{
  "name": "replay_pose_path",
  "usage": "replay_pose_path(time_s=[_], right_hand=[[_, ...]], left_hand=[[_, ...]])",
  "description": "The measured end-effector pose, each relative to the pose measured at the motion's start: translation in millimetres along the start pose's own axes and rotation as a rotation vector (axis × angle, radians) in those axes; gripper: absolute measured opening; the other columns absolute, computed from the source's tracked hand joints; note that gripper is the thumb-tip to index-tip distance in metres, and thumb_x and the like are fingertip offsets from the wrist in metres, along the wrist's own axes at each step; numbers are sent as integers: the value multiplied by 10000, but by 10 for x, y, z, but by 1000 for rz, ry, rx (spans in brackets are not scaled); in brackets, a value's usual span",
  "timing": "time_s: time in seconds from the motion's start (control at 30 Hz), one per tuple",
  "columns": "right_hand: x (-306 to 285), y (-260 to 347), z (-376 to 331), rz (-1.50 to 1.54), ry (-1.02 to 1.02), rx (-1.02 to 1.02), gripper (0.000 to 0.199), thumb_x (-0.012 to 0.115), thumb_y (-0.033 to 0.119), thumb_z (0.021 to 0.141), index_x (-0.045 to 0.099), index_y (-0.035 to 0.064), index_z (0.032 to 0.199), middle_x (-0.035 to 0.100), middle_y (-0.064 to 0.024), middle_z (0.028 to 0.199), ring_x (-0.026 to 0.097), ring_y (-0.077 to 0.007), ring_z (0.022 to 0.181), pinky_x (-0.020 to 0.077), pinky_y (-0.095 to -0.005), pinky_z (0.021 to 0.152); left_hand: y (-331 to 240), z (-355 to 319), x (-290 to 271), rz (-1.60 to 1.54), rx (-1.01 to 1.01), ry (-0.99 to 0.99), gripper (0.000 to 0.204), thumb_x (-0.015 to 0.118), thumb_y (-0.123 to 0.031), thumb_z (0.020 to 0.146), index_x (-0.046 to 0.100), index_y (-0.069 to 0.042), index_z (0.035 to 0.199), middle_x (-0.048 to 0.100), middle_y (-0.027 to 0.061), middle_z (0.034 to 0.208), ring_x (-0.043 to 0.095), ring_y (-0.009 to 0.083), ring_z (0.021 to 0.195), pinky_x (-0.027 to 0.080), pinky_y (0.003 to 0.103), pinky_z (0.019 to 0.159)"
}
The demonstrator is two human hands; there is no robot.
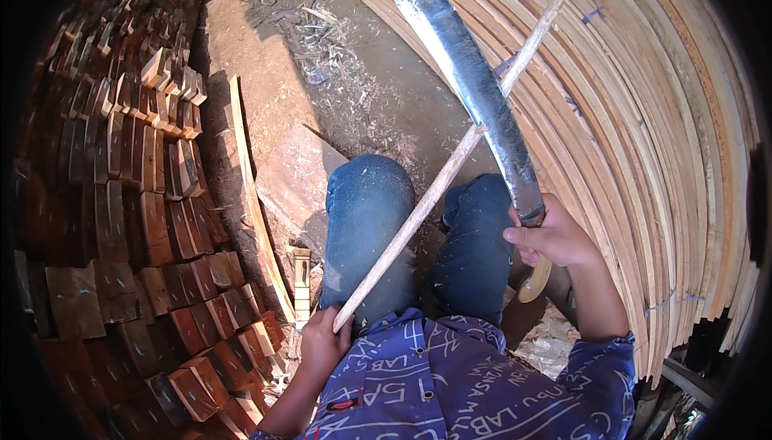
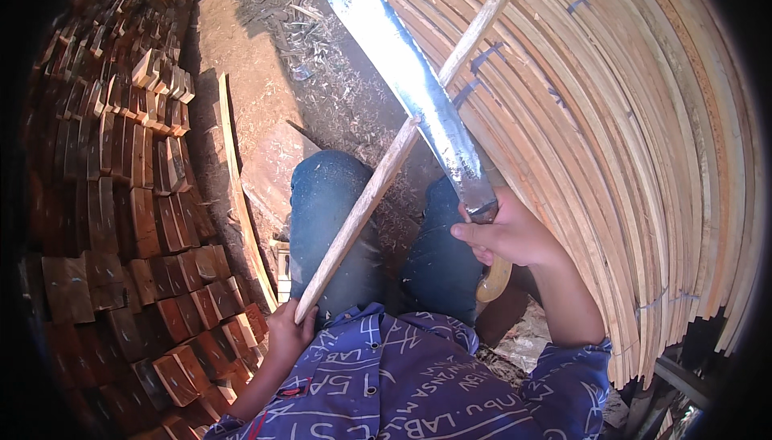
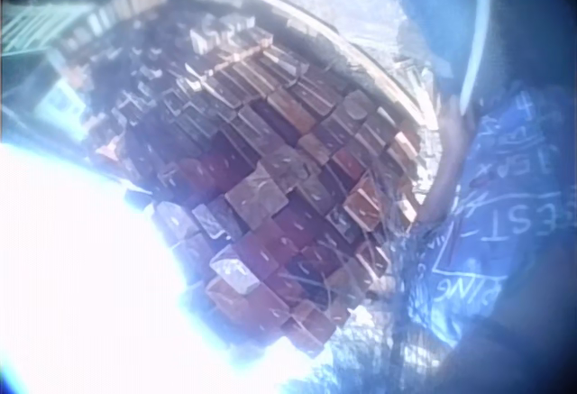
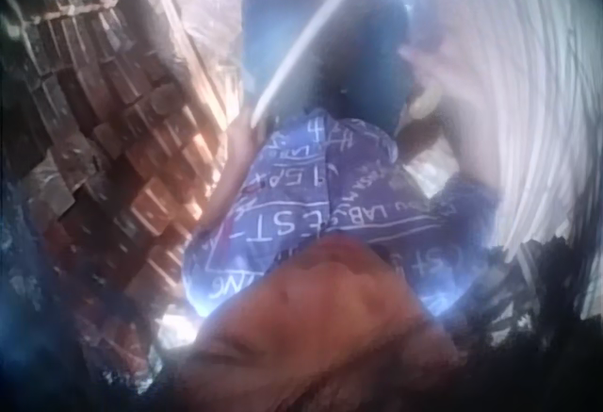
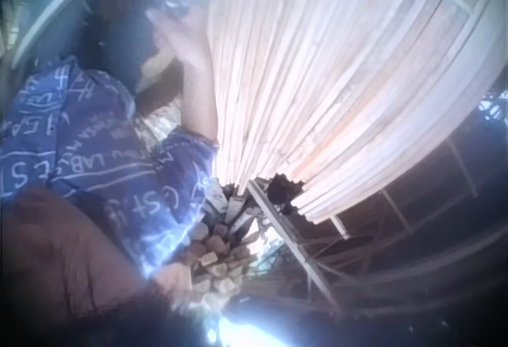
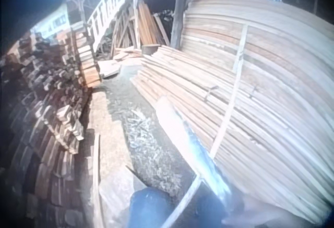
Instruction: The person uses a large curved blade to shave and smooth a long, thin piece of wood held between their knees. They repeatedly draw the blade along the wood's length to remove thin shavings, refining its shape.
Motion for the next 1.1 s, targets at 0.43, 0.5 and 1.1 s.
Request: replay_pose_path(time_s=[0.43, 0.5, 1.1], right_hand=[[181, -23, 115, 114, -215, -149, 238, 689, -22, 859, 470, 69, 881, 481, -9, 573, 456, -103, 409, 397, -271, 386], [-46, 227, 31, 68, -262, -275, 216, 681, -7, 866, 478, 63, 885, 480, -10, 562, 445, -93, 390, 383, -251, 363], [132, 80, 10, -51, -66, -49, 231, 680, -38, 857, 480, 50, 930, 489, -10, 597, 485, -109, 444, 398, -285, 417]], left_hand=[[-61, 19, -54, -21, -26, 16, 174, 731, -148, 852, 642, -19, 927, 650, 202, 762, 651, 380, 686, 523, 454, 624], [-85, 15, -78, -28, -28, 19, 164, 729, -140, 851, 640, -20, 917, 646, 202, 758, 647, 382, 685, 521, 456, 625], [14, -21, 6, -6, 16, -17, 137, 735, -116, 831, 642, -41, 898, 633, 185, 734, 639, 372, 660, 514, 456, 607]])
Point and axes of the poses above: each hand's wrist, its own z-axis towards the middle knuckle, its own x-axis out of the palm, y = z × x, the point moved 5 cm from there along z, towards the middle knuckle
